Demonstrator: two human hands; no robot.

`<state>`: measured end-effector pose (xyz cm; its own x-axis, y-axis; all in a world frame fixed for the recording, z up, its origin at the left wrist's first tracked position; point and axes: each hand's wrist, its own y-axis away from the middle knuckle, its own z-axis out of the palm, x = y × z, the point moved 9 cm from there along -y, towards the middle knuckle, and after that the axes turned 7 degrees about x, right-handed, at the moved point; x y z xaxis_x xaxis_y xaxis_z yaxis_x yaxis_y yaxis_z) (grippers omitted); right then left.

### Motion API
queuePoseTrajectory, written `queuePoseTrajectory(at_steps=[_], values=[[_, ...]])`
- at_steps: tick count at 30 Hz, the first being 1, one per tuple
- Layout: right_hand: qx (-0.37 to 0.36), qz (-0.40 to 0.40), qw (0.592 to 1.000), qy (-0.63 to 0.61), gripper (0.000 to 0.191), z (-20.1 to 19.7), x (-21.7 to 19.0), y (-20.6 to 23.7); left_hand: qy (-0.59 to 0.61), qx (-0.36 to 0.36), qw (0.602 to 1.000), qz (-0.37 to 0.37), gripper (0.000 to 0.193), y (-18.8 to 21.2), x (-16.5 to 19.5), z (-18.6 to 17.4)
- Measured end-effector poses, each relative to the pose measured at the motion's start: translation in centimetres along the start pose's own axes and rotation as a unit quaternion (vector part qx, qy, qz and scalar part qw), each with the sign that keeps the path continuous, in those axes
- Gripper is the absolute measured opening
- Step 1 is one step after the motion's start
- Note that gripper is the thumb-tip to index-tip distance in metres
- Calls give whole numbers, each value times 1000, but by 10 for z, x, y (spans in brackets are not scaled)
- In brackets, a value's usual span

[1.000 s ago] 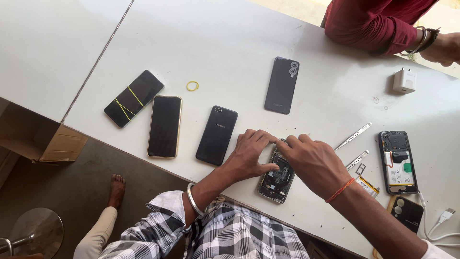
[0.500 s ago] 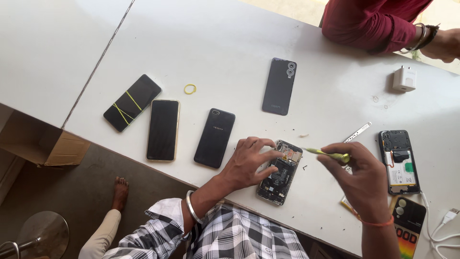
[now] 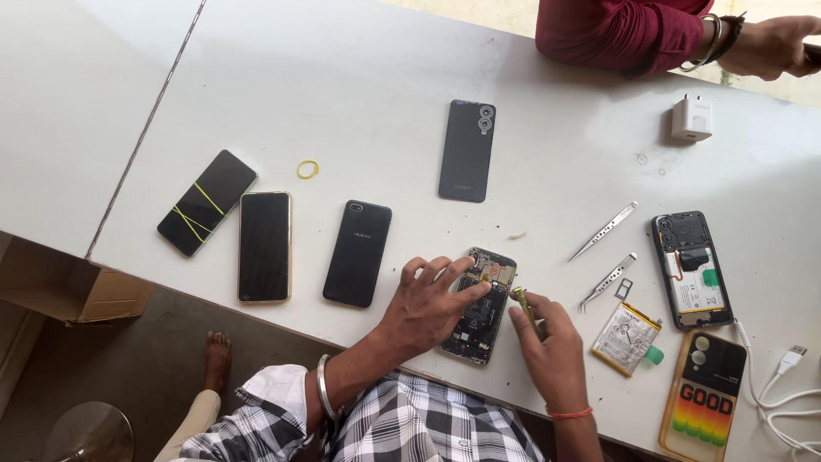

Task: The person uses a screwdriver to remove screws from the internal frame of a disassembled smartphone. They lift and inspect the motherboard and camera module, then place the back cover on the table and continue unscrewing components.

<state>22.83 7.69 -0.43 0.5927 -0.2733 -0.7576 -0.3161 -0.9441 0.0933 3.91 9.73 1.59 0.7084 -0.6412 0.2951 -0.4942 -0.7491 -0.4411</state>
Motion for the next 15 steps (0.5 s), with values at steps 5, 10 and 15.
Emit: queuePoseTrajectory(at_steps=[5, 10, 15], values=[[40, -64, 995, 72, 30, 5, -32, 19, 48, -32, 998, -9, 41, -1, 3, 7], [41, -90, 991, 85, 33, 5, -39, 25, 33, -20, 999, -17, 50, 0, 5, 6], [12, -31, 995, 95, 36, 13, -23, 23, 14, -37, 999, -19, 56, 2, 6, 12]])
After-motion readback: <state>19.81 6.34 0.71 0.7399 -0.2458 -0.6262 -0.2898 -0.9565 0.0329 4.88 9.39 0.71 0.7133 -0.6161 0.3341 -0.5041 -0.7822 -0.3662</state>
